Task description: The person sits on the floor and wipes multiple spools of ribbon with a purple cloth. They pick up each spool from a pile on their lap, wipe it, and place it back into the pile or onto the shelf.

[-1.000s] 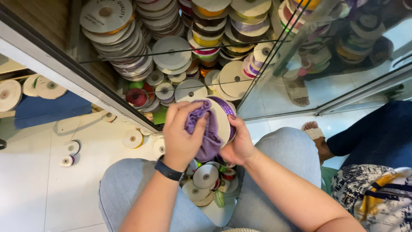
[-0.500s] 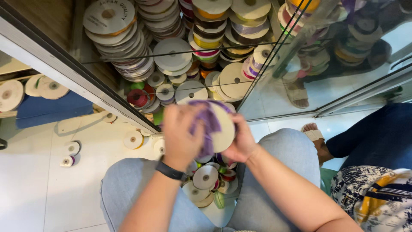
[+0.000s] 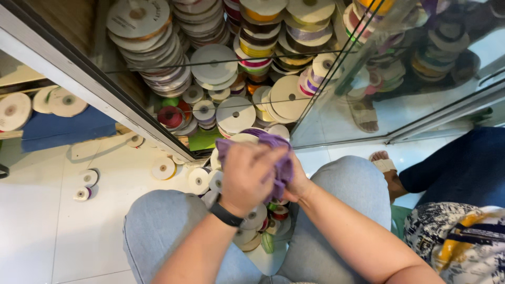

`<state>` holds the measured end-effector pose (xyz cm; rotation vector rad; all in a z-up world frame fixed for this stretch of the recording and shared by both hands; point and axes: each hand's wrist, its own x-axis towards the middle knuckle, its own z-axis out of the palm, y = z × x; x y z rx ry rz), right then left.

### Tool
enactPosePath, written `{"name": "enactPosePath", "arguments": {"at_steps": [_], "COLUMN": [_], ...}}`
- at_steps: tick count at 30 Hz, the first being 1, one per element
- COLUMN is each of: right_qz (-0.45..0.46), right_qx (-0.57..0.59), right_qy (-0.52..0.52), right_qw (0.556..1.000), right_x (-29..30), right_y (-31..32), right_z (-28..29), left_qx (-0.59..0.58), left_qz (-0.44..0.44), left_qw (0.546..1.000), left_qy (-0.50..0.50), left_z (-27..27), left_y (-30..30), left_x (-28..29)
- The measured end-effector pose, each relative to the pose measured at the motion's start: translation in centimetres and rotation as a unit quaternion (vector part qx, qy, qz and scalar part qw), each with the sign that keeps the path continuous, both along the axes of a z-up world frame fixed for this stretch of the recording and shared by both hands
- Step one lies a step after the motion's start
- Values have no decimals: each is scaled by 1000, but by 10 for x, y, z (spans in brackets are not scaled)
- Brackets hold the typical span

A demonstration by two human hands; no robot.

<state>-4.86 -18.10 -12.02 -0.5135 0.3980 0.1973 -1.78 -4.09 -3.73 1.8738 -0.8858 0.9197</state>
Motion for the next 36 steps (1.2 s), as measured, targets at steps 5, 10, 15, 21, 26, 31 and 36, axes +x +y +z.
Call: {"name": "enactPosePath", "arguments": {"at_steps": [5, 10, 15, 21, 26, 31, 36], "right_qz": [61, -7, -89, -52, -95, -177, -93], "right_qx": [-6, -12, 23, 11, -26, -4, 21], "right_qy": [-59, -9, -48, -99, -29, -44, -39], "right_qw": [996, 1000, 995, 994, 995, 983, 995], "right_x": [10, 16, 26, 19, 11, 21, 9], "right_y": [1, -34, -39, -10, -28, -25, 16], "right_z": [35, 31, 89, 90, 5, 86, 88], "left_qx": [-11, 21, 47, -93, 63, 80, -36], "left_qz": [47, -90, -96, 10, -71, -94, 41], "left_qw": [999, 994, 994, 977, 995, 991, 988], "left_qy": [10, -53, -27, 189, 22, 47, 141], "left_z": [-5, 13, 7, 26, -35, -36, -6], "left_y": [31, -13, 9, 32, -6, 1, 40], "left_x": [38, -13, 11, 18, -15, 10, 36]}}
